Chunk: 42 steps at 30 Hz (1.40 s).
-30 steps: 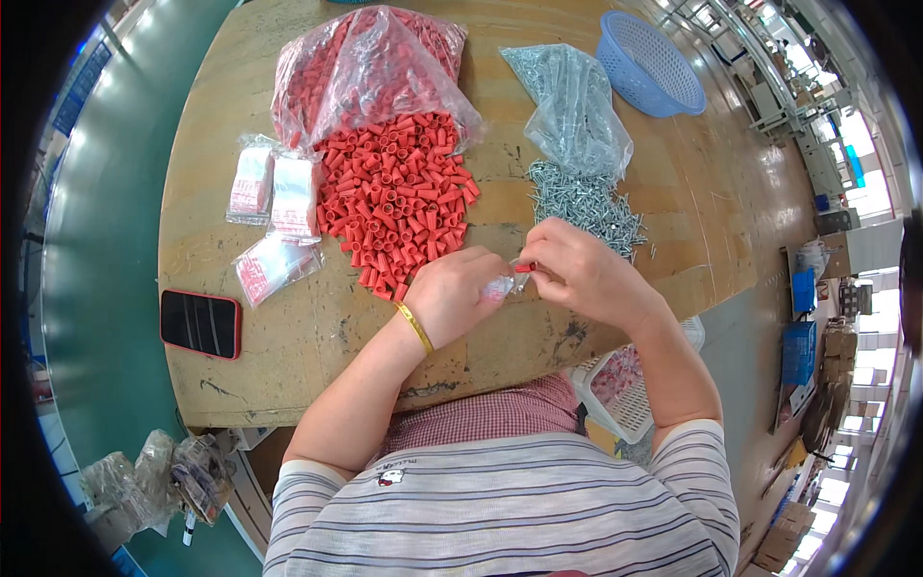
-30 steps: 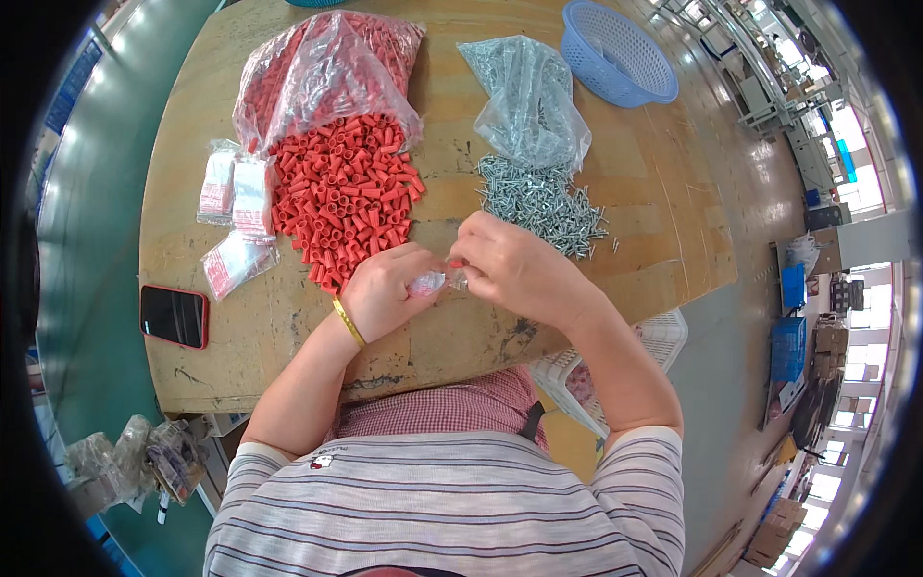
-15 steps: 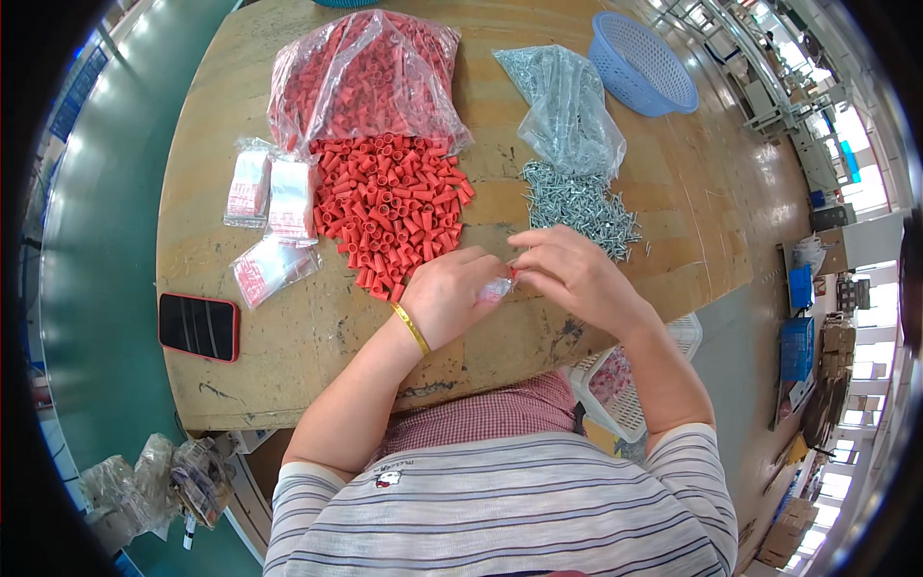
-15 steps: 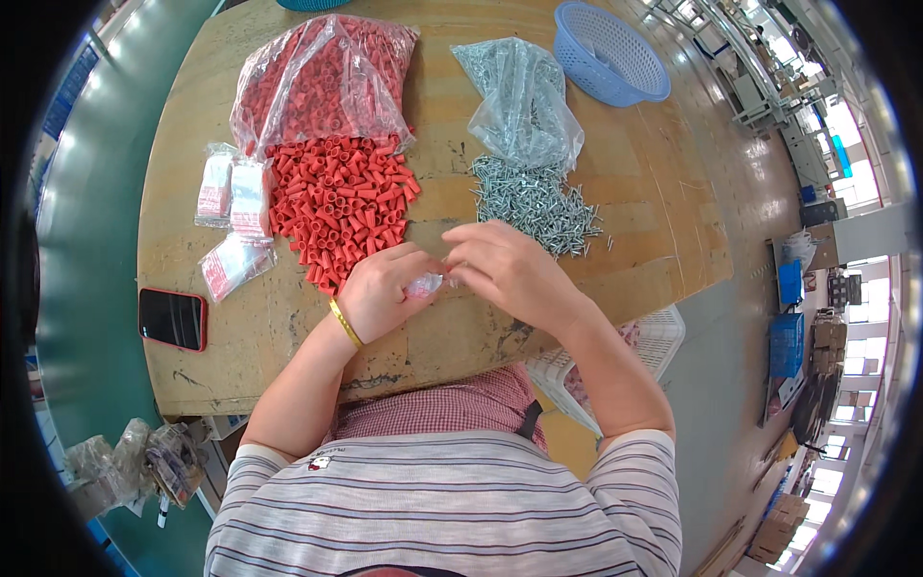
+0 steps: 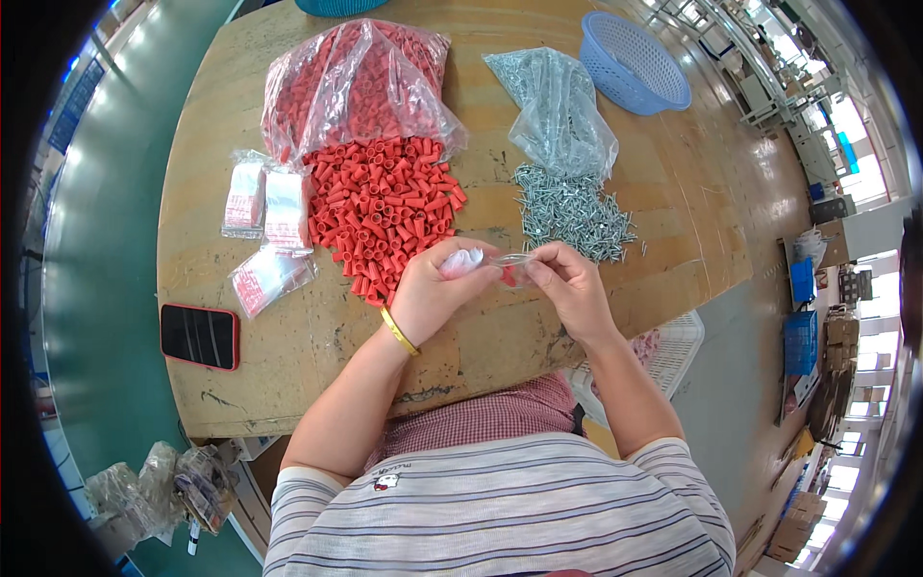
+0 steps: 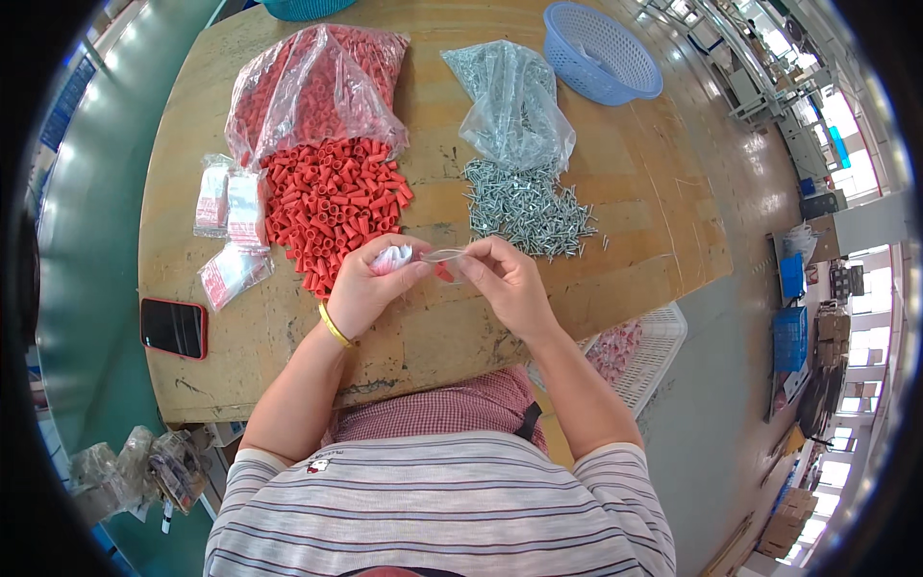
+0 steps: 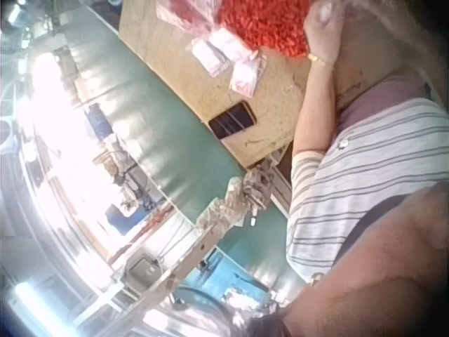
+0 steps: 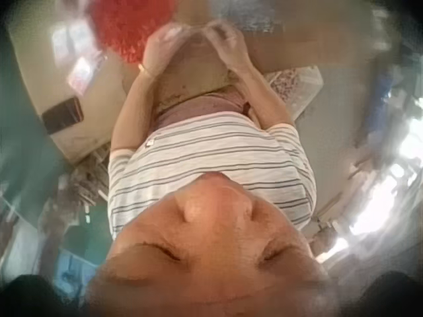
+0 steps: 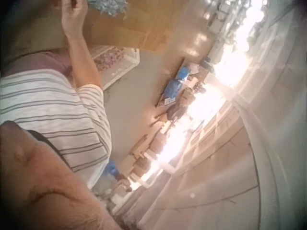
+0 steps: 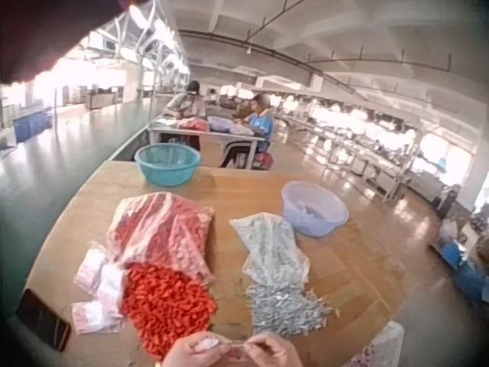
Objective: The person sorts small plastic components and screws by hand, placing them into a small plastic bag.
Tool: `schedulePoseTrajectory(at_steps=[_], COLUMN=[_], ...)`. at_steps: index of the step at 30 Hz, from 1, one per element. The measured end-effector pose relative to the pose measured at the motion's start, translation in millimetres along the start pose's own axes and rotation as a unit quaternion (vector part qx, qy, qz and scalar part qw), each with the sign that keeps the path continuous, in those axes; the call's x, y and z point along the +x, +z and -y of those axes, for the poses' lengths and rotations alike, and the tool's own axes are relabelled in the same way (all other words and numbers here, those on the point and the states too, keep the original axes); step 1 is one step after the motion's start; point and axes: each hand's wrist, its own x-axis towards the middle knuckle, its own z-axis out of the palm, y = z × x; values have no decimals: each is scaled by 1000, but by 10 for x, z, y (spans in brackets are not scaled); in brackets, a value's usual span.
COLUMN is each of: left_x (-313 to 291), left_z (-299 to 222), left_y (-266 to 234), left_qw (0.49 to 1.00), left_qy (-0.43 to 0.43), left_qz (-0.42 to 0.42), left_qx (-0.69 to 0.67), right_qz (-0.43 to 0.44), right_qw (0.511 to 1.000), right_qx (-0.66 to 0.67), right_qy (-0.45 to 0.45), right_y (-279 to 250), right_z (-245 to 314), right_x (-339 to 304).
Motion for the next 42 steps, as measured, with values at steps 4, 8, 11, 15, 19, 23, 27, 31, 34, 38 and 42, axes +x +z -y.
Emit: schedulePoseTrajectory(at_steps=[4,8,11,15,19,23,27,31,34,38,42], left_x=[5,25,40,70,1,-52,-17,-58,-36,77,51], left_z=[103,51,45,87,173,23,243,270,196,116,172], left_y=[-38,-19,-1,28,6,92,35,97,119,143,119], left_qw=[999,1000,1000,999,998,1000,1000,995,966,927,931], left_qy=[-36,-8,-5,-36,-30,-8,20,-77,-175,-179,-186], left_qz=[3,8,7,12,27,-3,16,32,61,75,75], left_qx=[-5,-12,8,-17,-37,-25,2,-50,-180,-320,-305], right_qz=[1,-1,-13,-70,-32,23,-16,3,-25,-68,-179], right_qw=[1000,1000,998,995,998,998,993,994,991,928,797], right_qx=[25,5,-15,-52,-55,35,-50,-77,-98,-312,-509], right_qy=[8,-30,-64,-49,-8,-39,-109,-82,93,192,273], right_y=[66,102,106,178,221,313,245,117,-368,-1528,-1996], right_z=[-66,46,41,112,-58,-50,-30,-30,164,298,163], right_x=[13,19,15,-28,-47,-56,-115,-231,-481,-1147,-1492])
